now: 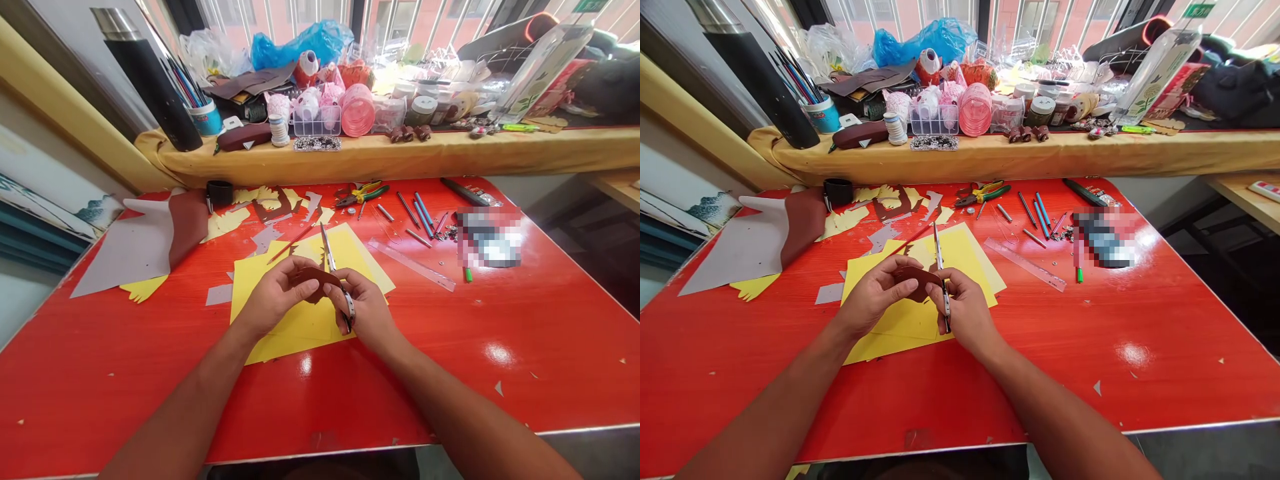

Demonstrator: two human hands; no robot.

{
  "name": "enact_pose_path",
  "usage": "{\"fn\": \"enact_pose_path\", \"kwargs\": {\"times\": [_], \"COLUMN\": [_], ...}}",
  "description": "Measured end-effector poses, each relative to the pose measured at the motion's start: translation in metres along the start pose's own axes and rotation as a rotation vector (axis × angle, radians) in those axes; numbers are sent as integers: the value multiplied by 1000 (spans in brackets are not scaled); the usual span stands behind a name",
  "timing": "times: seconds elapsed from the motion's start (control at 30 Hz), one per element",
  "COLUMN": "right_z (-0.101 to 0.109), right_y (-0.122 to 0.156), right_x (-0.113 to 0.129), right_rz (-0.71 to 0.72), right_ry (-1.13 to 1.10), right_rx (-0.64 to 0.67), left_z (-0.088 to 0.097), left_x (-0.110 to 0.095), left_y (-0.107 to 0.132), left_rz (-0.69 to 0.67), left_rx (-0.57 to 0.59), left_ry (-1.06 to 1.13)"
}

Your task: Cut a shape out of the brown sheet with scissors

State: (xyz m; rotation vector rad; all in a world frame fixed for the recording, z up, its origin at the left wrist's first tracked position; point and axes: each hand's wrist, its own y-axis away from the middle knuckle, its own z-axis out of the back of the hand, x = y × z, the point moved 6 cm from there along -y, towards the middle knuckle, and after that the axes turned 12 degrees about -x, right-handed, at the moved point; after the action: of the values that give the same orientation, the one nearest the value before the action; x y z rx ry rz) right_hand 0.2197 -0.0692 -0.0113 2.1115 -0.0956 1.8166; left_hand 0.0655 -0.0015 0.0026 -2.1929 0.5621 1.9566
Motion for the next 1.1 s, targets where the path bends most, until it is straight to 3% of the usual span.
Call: {"fn": "enact_pose_path", "kwargs": {"times": [0.13,0.33,1.1], "right_z": [-5,-2,-1], "right_y": [3,2,1], "right_x": [-4,-2,0], "right_rz": [-18,-48,-83], "right_ry": [21,-7,-91], "right_rx": [38,-19,-25], "left_z": [10,20,15], "left_x": [3,3,-10], "left_y": [0,-2,3], "left_rz": [7,-1,-135], "left_rx": [-112,-271,-284], "left_ry": [-163,-77,-232]}}
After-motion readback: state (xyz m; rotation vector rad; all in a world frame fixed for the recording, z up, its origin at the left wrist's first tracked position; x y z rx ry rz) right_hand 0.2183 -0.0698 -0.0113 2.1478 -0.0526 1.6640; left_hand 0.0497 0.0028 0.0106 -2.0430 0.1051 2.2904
